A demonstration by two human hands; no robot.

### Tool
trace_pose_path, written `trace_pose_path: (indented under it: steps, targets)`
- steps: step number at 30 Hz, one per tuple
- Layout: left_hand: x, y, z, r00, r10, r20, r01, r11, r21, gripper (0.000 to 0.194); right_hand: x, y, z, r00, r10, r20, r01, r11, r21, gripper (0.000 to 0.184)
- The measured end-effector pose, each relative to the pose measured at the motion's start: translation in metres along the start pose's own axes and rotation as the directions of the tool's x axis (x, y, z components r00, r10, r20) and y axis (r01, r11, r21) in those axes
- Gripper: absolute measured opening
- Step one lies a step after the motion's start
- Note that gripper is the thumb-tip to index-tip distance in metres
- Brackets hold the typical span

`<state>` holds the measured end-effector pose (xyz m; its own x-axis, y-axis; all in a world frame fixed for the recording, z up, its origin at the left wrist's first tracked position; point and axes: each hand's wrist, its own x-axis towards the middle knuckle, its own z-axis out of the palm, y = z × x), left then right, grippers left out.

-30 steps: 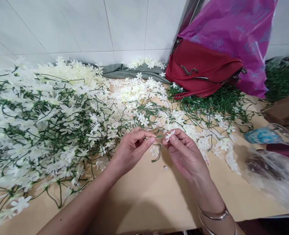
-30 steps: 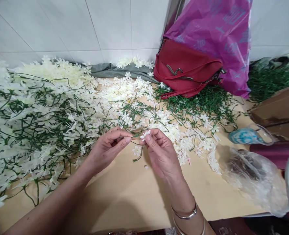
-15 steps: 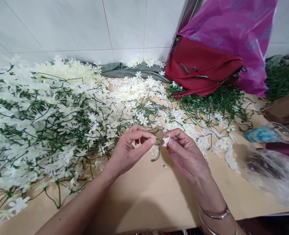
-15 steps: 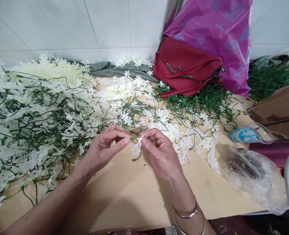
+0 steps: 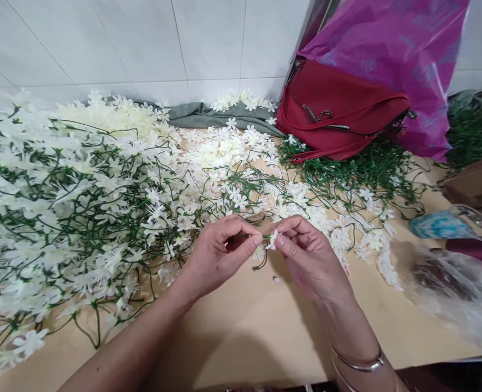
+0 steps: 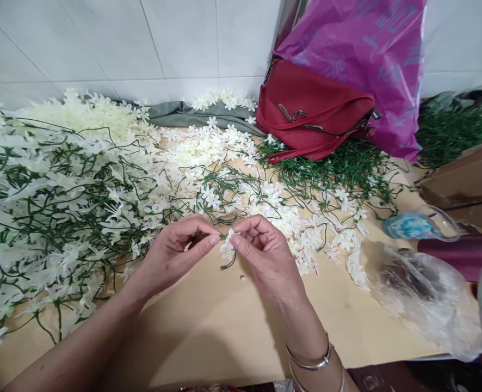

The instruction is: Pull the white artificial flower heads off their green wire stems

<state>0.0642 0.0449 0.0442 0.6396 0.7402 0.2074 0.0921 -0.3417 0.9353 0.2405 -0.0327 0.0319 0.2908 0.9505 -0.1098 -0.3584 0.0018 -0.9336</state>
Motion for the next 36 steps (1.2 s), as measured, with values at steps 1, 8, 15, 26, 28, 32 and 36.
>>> trace_pose_path:
  steps: [1,8,15,26,28,32,36]
  targets:
    - [0.0,-0.001,0.0,1.0,-0.005,0.004,0.005,1.0,0.004,0.018,0.0,0.0,0.0,1.0,-0.01,0.002,0.01,1.0,-0.007,0.024]
    - [0.001,-0.007,-0.001,0.998,0.057,0.012,-0.057,0.998,0.027,0.016,-0.002,0.001,0.0,0.999,-0.008,0.04,0.009,0.999,-0.033,0.018]
    - [0.003,-0.012,0.001,0.988,0.152,0.03,-0.153,0.988,0.034,0.015,0.001,0.002,0.004,0.999,0.051,0.011,-0.051,0.998,0.022,0.023]
    - [0.004,-0.02,0.006,0.981,0.193,0.017,-0.194,0.979,0.055,0.015,0.002,0.005,0.006,0.998,0.058,0.025,-0.058,0.998,0.019,0.022]
    - [0.004,-0.02,0.007,0.98,0.198,0.015,-0.198,0.979,0.054,0.014,0.002,0.004,0.005,0.997,0.071,0.029,-0.071,0.997,0.007,0.022]
    - [0.003,-0.023,0.009,0.978,0.207,0.017,-0.208,0.976,0.07,0.014,0.003,0.003,0.003,0.993,0.103,0.055,-0.104,0.994,0.015,0.022]
    - [0.002,-0.028,0.011,0.978,0.206,0.012,-0.207,0.973,0.101,0.012,0.004,0.006,0.002,0.989,0.139,0.057,-0.141,0.989,0.034,0.023]
